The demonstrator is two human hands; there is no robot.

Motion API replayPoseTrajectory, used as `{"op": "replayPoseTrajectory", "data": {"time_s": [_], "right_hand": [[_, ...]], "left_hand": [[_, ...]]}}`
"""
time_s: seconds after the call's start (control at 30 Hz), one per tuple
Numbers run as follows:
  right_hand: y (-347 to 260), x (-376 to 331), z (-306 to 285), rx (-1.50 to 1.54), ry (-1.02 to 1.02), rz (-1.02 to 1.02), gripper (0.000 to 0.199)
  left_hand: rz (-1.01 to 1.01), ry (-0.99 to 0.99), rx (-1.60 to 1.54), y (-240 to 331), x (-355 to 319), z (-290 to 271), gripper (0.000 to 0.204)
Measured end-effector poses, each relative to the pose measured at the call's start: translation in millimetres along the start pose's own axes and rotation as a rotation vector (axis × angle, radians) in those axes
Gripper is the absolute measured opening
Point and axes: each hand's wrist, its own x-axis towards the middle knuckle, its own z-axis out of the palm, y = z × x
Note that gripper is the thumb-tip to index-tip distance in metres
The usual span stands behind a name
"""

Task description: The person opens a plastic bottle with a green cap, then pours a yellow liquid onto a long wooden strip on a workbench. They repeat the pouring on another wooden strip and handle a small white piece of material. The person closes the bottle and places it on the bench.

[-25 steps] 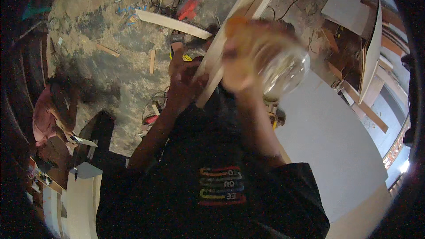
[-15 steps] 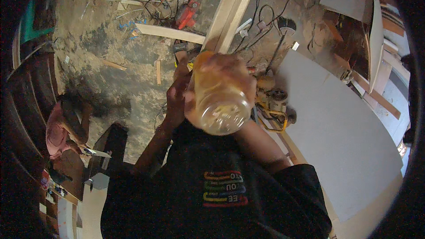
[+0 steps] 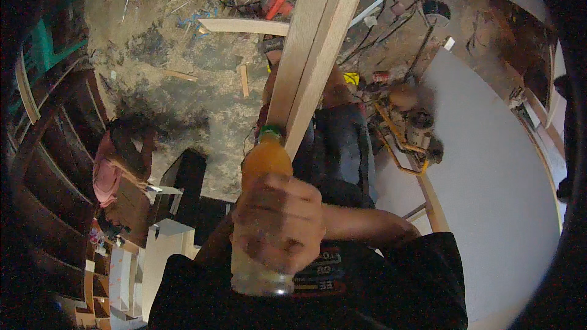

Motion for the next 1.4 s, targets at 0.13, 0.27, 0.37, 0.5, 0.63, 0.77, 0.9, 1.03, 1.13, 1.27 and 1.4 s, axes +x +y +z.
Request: {"op": "replayPoseTrajectory", "data": {"time_s": [0.13,0.27,0.37,0.5,0.63,0.77,0.9,1.03,1.13,1.27,1.4], "right_hand": [[4,9,-8,0.025,-0.010,0.010,0.027],[4,11,-14,0.050,-0.095,0.002,0.030],[7,6,-24,0.081,-0.271,0.011,0.026],[11,-4,-29,0.086,-0.375,0.116,0.028],[17,2,-27,0.003,-0.698,0.504,0.029],[14,47,-37,0.119,-0.050,0.545,0.026],[13,115,-54,0.839,0.446,1.224,0.040],[-10,131,-52,1.017,0.399,1.266,0.043],[-35,114,-34,1.064,0.291,1.346,0.043],[-54,106,-8,1.092,0.125,1.378,0.037],[-59,127,-19,0.995,0.245,1.154,0.030]], "left_hand": [[-0.030,0.007,0.059,-6,-9,2,0.060],[-0.011,0.007,0.101,-8,-9,5,0.059],[0.021,0.003,0.128,-12,-7,7,0.058],[0.082,0.008,0.146,-24,-4,9,0.057],[0.168,0.043,0.155,-33,1,9,0.056],[0.362,0.160,0.104,-32,10,4,0.056],[0.531,0.212,-0.155,-14,13,-13,0.052],[0.623,0.279,-0.193,24,2,-39,0.040],[0.612,0.287,-0.182,59,-5,-58,0.042],[0.809,0.362,-0.260,89,-17,-72,0.031],[0.735,0.448,-0.153,62,-19,-64,0.024]]}}
